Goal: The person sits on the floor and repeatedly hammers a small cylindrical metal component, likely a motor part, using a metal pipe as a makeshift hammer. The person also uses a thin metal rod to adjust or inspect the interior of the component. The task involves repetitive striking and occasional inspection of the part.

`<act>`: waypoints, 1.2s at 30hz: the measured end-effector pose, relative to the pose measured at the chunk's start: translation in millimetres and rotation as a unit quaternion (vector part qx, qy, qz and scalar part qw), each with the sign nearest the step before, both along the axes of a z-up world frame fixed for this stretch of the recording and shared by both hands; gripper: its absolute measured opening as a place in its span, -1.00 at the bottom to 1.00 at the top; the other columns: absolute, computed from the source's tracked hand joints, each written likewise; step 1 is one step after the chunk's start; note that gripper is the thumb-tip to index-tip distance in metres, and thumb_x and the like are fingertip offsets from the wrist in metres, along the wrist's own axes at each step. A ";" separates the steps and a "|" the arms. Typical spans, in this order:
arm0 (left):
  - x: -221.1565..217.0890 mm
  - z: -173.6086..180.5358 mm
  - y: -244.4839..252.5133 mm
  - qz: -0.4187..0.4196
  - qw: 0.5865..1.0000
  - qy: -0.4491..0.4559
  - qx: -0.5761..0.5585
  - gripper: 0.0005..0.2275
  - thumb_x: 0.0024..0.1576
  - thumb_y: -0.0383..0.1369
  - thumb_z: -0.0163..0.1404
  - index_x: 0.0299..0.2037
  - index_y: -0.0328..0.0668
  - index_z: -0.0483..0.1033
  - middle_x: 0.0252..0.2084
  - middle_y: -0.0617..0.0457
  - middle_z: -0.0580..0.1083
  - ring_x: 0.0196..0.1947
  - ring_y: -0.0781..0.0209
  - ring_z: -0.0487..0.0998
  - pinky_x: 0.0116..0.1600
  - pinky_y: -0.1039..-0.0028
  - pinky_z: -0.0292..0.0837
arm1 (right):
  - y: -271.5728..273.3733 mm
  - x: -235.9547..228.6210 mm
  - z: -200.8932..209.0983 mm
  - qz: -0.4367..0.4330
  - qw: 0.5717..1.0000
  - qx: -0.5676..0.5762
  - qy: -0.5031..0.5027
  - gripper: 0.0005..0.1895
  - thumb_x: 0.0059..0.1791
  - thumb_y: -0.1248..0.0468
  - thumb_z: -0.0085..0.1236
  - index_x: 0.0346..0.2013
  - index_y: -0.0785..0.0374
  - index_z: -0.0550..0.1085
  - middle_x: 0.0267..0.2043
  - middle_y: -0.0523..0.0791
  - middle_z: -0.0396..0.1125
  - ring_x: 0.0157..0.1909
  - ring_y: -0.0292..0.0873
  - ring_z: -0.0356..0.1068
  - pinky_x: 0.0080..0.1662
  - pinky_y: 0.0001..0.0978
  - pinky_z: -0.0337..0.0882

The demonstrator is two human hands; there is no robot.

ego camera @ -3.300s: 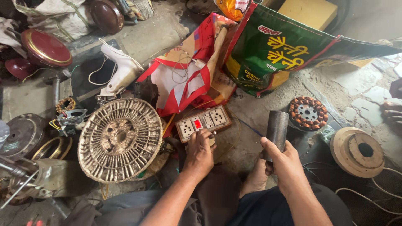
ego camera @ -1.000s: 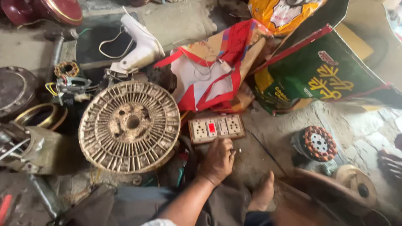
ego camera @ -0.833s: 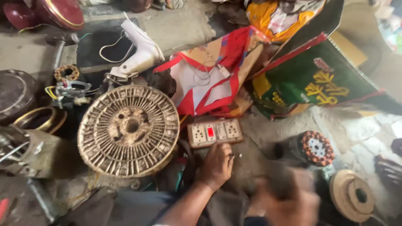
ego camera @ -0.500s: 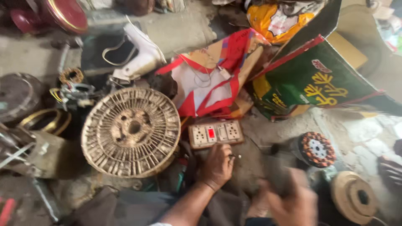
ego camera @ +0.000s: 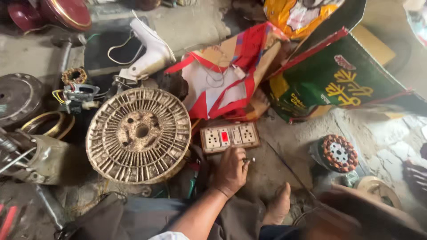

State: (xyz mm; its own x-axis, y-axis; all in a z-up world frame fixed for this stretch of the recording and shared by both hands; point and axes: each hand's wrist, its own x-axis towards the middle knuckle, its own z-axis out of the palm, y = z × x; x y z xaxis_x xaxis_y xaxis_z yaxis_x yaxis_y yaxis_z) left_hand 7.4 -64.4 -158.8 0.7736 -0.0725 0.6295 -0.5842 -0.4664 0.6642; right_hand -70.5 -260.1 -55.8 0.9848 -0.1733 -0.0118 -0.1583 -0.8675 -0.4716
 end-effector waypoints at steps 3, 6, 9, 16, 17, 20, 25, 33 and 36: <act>-15.5 0.2 0.1 0.040 0.997 0.002 0.064 -0.79 0.18 -0.50 0.07 -0.07 -0.28 0.31 -0.07 -0.26 0.39 -0.02 -0.33 0.40 0.11 0.01 0.35 | 1.9 -12.0 20.4 -0.030 0.994 0.012 0.104 -0.36 -0.18 0.08 0.40 0.18 0.09 0.47 -0.30 -0.04 0.54 -0.22 -0.07 0.52 -0.11 -0.26 0.51; -3.2 0.6 -1.8 0.043 0.998 0.007 0.055 -0.67 0.11 -0.52 0.12 0.03 -0.41 0.30 -0.07 -0.30 0.38 -0.05 -0.35 0.39 0.07 0.00 0.34 | 2.4 4.4 19.8 -0.031 0.995 0.037 0.089 -0.40 -0.16 0.12 0.40 0.17 0.07 0.47 -0.28 -0.06 0.54 -0.24 -0.09 0.51 -0.13 -0.28 0.51; 0.0 2.6 -0.6 0.014 0.999 -0.047 0.013 -0.72 0.09 -0.56 0.10 -0.08 -0.29 0.27 -0.06 -0.21 0.38 0.01 -0.28 0.41 0.14 0.04 0.36 | 0.7 8.0 22.0 0.010 1.000 -0.011 0.007 -0.53 -0.15 0.16 0.34 0.06 0.04 0.49 -0.24 -0.07 0.53 -0.25 -0.07 0.50 -0.16 -0.23 0.48; -1.7 16.0 5.4 0.002 1.000 -0.014 0.016 -0.71 0.07 -0.59 0.09 -0.08 -0.26 0.26 -0.05 -0.21 0.38 -0.03 -0.26 0.41 0.09 0.05 0.36 | -1.0 11.8 75.2 0.181 0.932 -0.198 -0.244 -0.81 -0.11 0.25 0.20 -0.20 -0.03 0.55 -0.15 -0.09 0.50 -0.28 -0.03 0.47 -0.23 -0.13 0.41; -7.2 14.9 12.0 0.000 1.000 -0.012 0.016 -0.71 0.09 -0.58 0.10 -0.07 -0.26 0.25 -0.05 -0.21 0.38 -0.02 -0.26 0.41 0.10 0.06 0.36 | 11.2 8.4 74.8 0.149 0.960 -0.140 -0.191 -0.79 -0.10 0.24 0.22 -0.17 0.02 0.54 -0.17 -0.07 0.50 -0.30 -0.03 0.47 -0.24 -0.14 0.42; -3.4 10.5 2.3 0.001 1.000 -0.024 0.002 -0.72 0.11 -0.56 0.09 -0.08 -0.26 0.25 -0.05 -0.20 0.39 0.00 -0.26 0.42 0.13 0.06 0.37 | 32.9 13.8 61.3 0.048 0.998 0.011 -0.036 -0.69 -0.07 0.22 0.30 -0.06 0.18 0.51 -0.25 0.00 0.51 -0.34 -0.02 0.45 -0.25 -0.16 0.47; 8.6 12.1 -4.5 0.051 0.997 -0.027 0.050 -0.73 0.11 -0.52 0.11 -0.05 -0.33 0.30 -0.08 -0.26 0.37 -0.04 -0.33 0.39 0.10 0.02 0.34 | 20.4 12.5 29.0 0.033 0.977 0.178 -0.111 -0.60 -0.07 0.16 0.33 -0.06 0.33 0.48 -0.28 -0.01 0.46 -0.33 -0.12 0.43 -0.24 -0.31 0.49; -14.8 13.0 3.7 0.024 0.999 -0.027 0.028 -0.76 0.11 -0.56 0.09 -0.09 -0.28 0.30 -0.06 -0.20 0.39 -0.01 -0.24 0.42 0.14 0.06 0.36 | 21.6 1.8 42.5 0.002 0.997 -0.020 0.081 -0.50 -0.02 0.06 0.37 0.11 0.24 0.47 -0.25 -0.03 0.52 -0.23 -0.14 0.49 -0.12 -0.35 0.51; -0.2 20.5 7.7 0.003 0.998 -0.057 0.023 -0.72 0.02 -0.54 0.13 -0.12 -0.23 0.32 -0.08 -0.18 0.39 -0.01 -0.24 0.43 0.14 0.05 0.34 | 27.3 4.2 70.0 0.159 0.939 0.027 -0.305 -0.63 0.01 -0.01 0.19 -0.09 0.18 0.44 -0.24 0.00 0.40 -0.24 -0.09 0.43 -0.15 -0.26 0.45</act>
